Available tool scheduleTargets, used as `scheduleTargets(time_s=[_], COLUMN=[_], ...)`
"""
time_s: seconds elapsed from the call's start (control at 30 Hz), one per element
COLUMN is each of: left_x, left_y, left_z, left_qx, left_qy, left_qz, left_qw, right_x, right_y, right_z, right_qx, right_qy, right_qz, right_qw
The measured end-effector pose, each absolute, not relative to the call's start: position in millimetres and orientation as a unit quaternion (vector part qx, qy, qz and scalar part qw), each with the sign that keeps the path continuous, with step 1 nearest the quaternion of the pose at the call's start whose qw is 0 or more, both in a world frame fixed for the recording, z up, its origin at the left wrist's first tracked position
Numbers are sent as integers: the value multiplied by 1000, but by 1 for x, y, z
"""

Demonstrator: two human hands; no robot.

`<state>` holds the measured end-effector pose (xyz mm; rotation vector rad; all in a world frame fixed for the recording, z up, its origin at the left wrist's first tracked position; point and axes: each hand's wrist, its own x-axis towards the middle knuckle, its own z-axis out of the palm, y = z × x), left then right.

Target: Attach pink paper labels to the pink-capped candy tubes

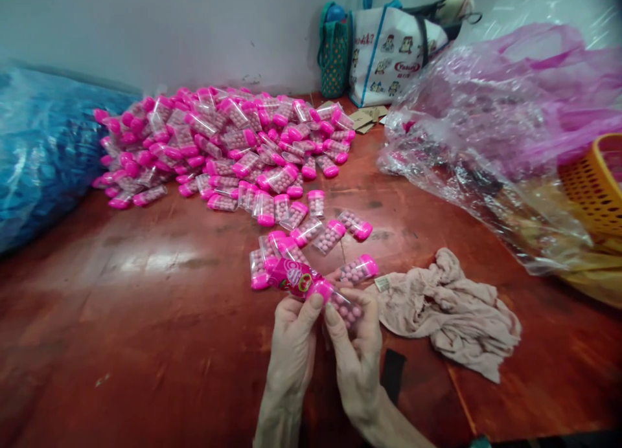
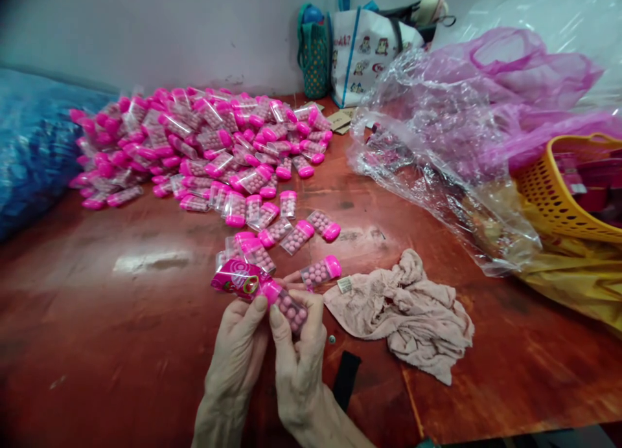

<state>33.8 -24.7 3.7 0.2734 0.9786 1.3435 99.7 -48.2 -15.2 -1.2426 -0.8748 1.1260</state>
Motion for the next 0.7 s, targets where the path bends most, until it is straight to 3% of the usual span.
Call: scheduleTargets(time_s=[0.07, 0.3, 0.57, 0.7], left_x=[34, 32, 38, 42], left_y=[-26, -28, -30, -31], left_z=[5, 9, 0, -1], left_qx=[102, 135, 166, 105], left_qy=[416, 414, 430, 413], left_qz=[587, 594, 607, 605], left_qw=[687, 676, 648, 672], right_x=[99, 97, 98, 98], right_y=[-49, -45, -50, -48], right_z=[-15, -4, -17, -15], right_qx=[-526, -401, -513, -505], right_qy=[-381, -263, -397, -378], right_qz=[480, 660, 456, 464], right_qw=[589, 578, 608, 622])
